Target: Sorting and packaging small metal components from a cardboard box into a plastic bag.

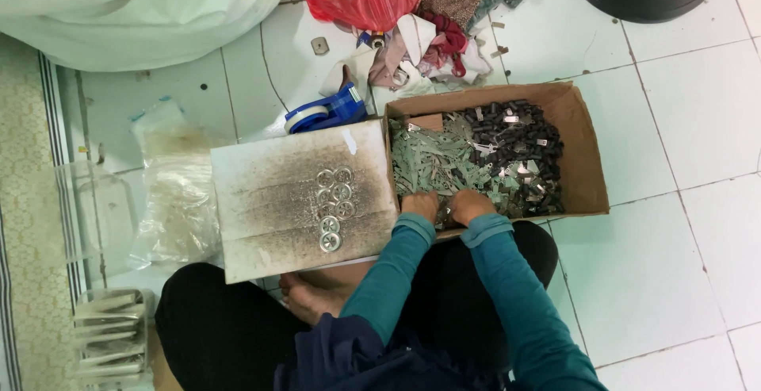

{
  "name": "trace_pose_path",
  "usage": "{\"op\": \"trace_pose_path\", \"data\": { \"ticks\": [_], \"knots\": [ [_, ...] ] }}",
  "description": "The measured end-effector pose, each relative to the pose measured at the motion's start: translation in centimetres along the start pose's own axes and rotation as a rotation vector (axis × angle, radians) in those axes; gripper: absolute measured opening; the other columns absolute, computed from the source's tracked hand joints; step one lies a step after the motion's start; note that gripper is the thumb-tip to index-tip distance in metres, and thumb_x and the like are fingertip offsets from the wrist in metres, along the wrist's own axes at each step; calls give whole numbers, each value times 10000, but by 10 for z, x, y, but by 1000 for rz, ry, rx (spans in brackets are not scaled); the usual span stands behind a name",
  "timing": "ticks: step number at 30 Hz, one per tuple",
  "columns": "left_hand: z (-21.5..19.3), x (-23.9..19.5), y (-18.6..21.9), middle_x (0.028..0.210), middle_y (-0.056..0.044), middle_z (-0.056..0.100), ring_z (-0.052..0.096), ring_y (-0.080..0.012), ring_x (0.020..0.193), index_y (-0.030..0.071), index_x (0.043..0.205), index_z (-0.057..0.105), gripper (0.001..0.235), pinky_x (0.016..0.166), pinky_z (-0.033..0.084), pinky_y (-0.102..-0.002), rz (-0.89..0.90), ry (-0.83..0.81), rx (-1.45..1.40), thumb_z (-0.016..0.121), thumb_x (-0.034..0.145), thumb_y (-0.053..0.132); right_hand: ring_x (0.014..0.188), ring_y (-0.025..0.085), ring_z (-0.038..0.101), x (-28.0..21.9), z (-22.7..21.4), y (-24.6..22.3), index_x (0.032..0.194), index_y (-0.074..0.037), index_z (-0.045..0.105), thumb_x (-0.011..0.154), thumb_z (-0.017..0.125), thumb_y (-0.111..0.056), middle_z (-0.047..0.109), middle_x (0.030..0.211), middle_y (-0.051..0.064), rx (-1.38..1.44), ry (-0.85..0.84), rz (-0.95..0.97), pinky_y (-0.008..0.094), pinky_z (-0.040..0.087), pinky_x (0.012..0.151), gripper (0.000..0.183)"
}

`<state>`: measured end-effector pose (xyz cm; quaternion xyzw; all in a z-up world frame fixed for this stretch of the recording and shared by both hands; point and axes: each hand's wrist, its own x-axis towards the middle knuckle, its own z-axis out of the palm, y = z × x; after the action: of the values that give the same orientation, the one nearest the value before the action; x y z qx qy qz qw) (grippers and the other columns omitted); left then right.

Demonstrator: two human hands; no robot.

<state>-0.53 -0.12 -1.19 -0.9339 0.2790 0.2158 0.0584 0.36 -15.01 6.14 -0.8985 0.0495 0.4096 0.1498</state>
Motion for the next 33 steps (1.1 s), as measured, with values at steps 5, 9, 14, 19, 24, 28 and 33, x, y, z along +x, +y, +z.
{"op": "trace_pose_path", "data": {
  "ticks": [5,9,14,19,24,28,33],
  "knots": [
    [-27,-14,-3,831,-79,670,673,-269,796,94,1107,619,255,640,534,-427,-123,191,-37,697,879,178,1151,491,651,2,2,-7,1237,-19,747,938,602,-124,713,1248,281,204,19,-109,607,562,964,349],
    [-38,-11,-11,876,-148,640,680,-331,897,80,994,640,230,670,567,-421,-298,518,-18,770,850,203,1254,450,598,0,-11,-13,1438,-100,629,1022,621,-180,696,1303,200,362,225,-144,639,507,1065,424],
    [-73,-37,-13,1091,-153,609,649,-327,1019,82,1090,590,336,756,588,-416,-314,470,-199,799,834,143,1295,448,566,-34,-24,-24,1600,-130,416,1029,517,31,573,1442,260,515,285,-257,619,514,1067,602],
    [-88,-43,-20,1154,-158,553,621,-359,1099,65,1142,560,275,819,583,-454,-268,380,-456,713,913,58,1211,403,634,-35,-30,-25,1487,-141,567,1054,461,58,636,1353,221,617,419,-242,606,562,988,488],
    [-88,-37,-30,1289,-193,554,669,-380,1068,74,1252,605,309,822,624,-510,-258,373,-759,662,954,17,1060,341,692,15,-1,16,1083,-182,798,957,529,-34,764,1039,90,477,319,-46,510,603,872,332],
    [-74,-16,-42,1343,-171,530,676,-399,1078,141,1319,619,342,852,630,-516,-284,383,-1089,501,1024,13,1199,422,637,-2,0,-7,1138,-170,815,953,498,-94,738,1252,152,260,68,-47,610,503,1027,374],
    [-76,-7,-58,1350,-178,517,650,-427,1135,123,1324,608,321,886,629,-532,-323,488,-1281,439,1071,23,1273,504,575,-43,-19,-28,1322,35,682,914,486,-65,622,1374,335,204,-185,-170,632,498,1057,464]
  ]
}}
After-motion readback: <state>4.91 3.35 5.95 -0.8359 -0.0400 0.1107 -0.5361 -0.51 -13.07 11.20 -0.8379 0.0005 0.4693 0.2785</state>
